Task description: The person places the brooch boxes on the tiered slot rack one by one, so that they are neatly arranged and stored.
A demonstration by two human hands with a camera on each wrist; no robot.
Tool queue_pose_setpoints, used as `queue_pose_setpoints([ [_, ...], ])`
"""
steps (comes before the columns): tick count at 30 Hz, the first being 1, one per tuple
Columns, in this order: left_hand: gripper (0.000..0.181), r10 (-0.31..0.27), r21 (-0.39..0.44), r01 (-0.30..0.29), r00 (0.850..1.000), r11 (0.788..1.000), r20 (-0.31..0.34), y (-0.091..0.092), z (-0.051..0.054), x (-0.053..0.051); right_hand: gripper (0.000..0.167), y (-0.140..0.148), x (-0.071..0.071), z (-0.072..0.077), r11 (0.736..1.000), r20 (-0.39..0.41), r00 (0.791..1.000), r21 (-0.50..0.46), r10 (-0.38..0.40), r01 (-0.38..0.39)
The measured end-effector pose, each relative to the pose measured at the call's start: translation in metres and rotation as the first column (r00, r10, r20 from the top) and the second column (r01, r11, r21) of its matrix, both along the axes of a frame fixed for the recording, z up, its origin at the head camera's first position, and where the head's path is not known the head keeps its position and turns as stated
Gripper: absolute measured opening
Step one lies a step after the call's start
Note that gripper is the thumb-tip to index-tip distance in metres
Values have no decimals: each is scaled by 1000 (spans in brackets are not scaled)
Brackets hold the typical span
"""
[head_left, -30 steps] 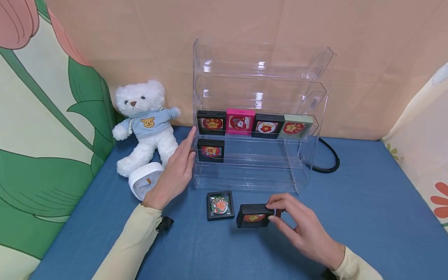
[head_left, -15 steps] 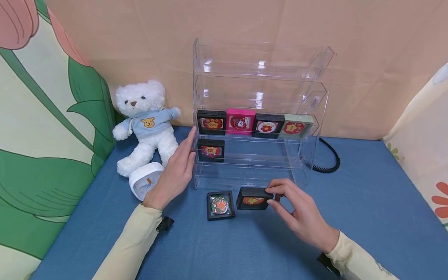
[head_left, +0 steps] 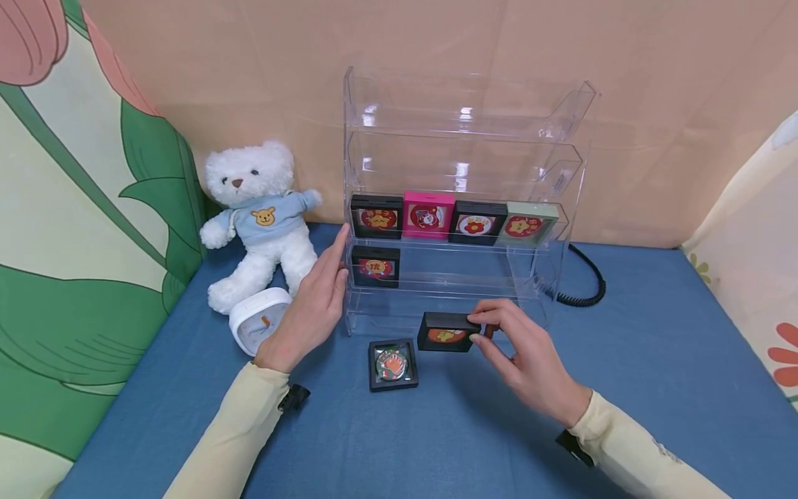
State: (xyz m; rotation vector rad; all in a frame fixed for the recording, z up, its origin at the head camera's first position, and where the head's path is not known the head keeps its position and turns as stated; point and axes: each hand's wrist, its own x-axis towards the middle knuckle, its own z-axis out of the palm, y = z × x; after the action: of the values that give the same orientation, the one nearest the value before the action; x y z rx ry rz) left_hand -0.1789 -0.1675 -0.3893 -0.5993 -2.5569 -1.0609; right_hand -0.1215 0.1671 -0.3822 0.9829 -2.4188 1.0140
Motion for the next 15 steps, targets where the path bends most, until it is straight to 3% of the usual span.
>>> queue_pose_setpoints([
  [15, 63, -5, 0, 5, 1000, 1000, 4, 0, 1, 0, 35, -11, -17, 4, 1000, -34, 999, -15, -12, 12],
])
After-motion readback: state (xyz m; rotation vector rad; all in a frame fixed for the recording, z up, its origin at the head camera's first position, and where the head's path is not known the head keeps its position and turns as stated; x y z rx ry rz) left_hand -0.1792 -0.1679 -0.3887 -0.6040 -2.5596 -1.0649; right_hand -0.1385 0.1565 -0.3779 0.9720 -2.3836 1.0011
